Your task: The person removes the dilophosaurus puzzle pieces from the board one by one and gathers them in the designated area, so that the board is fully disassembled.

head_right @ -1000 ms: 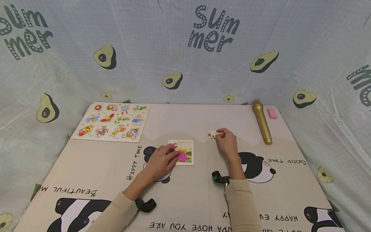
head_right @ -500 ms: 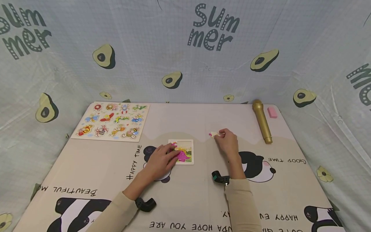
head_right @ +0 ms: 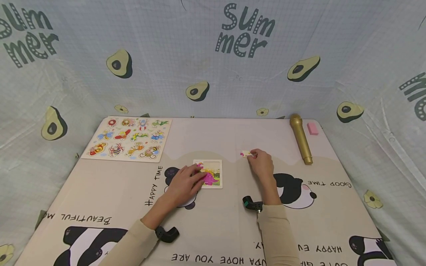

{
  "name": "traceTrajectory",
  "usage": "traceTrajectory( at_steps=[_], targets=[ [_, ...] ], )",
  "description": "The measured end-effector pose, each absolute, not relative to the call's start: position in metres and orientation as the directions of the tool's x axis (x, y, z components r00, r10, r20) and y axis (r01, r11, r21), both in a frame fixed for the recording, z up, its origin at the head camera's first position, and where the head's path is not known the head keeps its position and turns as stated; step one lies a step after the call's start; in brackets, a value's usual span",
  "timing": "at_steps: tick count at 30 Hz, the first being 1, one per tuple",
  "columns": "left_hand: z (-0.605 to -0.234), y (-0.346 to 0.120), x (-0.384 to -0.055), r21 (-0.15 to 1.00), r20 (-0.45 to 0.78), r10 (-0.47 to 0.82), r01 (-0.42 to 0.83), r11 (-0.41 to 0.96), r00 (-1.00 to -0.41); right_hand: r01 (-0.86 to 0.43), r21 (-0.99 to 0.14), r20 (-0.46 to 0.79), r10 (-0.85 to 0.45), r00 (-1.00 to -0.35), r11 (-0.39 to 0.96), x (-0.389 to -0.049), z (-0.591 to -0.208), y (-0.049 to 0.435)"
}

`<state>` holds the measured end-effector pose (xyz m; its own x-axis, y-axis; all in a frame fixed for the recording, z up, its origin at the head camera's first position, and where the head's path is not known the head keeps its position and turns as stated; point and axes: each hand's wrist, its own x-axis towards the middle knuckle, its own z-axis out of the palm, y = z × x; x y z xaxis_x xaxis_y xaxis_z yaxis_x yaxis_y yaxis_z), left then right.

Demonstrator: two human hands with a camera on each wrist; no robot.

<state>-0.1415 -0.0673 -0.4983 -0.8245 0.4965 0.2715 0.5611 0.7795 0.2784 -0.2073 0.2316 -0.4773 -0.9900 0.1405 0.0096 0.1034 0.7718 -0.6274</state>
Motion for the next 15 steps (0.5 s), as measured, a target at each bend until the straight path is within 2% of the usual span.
traceTrajectory(
  at_steps=[15],
  targets=[
    [-0.4999,-0.0683,-0.1419,0.274,0.284,0.502,0.571,0.774,-0.817,0.079,-0.651,0.033,0.132,-0.991,0.755,-0.2081,-0.4741,0.2298]
  ],
)
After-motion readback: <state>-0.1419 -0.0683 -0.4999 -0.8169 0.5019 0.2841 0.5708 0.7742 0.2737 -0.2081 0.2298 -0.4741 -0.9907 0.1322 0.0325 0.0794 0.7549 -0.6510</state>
